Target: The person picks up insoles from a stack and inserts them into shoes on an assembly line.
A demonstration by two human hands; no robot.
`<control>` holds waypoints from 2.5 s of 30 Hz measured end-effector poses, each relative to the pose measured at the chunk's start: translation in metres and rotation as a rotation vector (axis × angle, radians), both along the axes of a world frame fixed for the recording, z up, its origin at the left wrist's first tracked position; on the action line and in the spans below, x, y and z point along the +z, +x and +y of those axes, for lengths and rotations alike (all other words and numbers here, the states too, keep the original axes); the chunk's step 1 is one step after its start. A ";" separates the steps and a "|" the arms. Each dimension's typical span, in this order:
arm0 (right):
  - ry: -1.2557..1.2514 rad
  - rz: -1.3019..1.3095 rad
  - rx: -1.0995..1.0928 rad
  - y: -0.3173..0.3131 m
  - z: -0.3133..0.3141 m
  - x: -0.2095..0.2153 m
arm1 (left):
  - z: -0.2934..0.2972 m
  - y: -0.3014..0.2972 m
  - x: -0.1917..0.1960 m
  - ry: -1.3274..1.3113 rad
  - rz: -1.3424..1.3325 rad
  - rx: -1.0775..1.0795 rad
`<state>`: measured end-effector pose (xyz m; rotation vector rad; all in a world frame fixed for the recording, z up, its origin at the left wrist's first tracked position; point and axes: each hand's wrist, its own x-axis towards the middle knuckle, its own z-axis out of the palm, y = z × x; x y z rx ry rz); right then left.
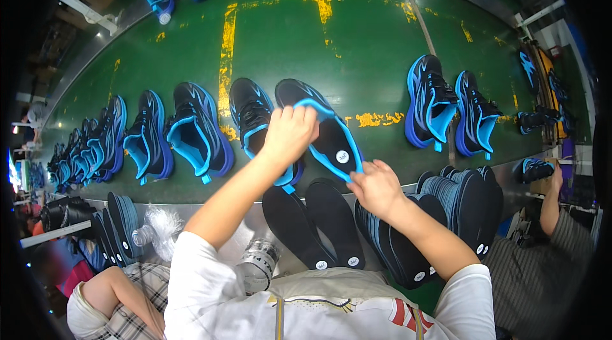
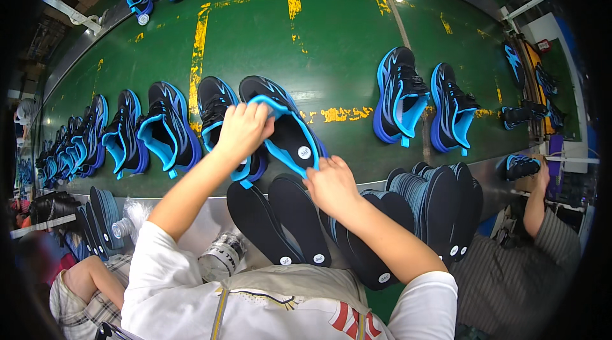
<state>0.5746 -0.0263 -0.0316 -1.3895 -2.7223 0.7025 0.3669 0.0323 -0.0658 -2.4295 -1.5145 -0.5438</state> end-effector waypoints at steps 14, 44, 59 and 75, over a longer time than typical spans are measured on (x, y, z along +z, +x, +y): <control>-0.033 -0.204 -0.917 0.140 0.068 -0.036 | 0.047 -0.018 0.008 -0.388 -0.348 -0.021; -0.345 0.207 -0.154 -0.014 -0.145 -0.006 | 0.023 0.096 0.037 -0.275 -0.450 0.126; 0.524 0.275 -0.255 0.122 -0.014 0.107 | 0.049 0.133 -0.001 -0.282 -0.363 -0.071; 0.304 -0.164 0.019 0.050 0.052 0.007 | 0.089 0.102 0.010 -1.069 -1.002 0.168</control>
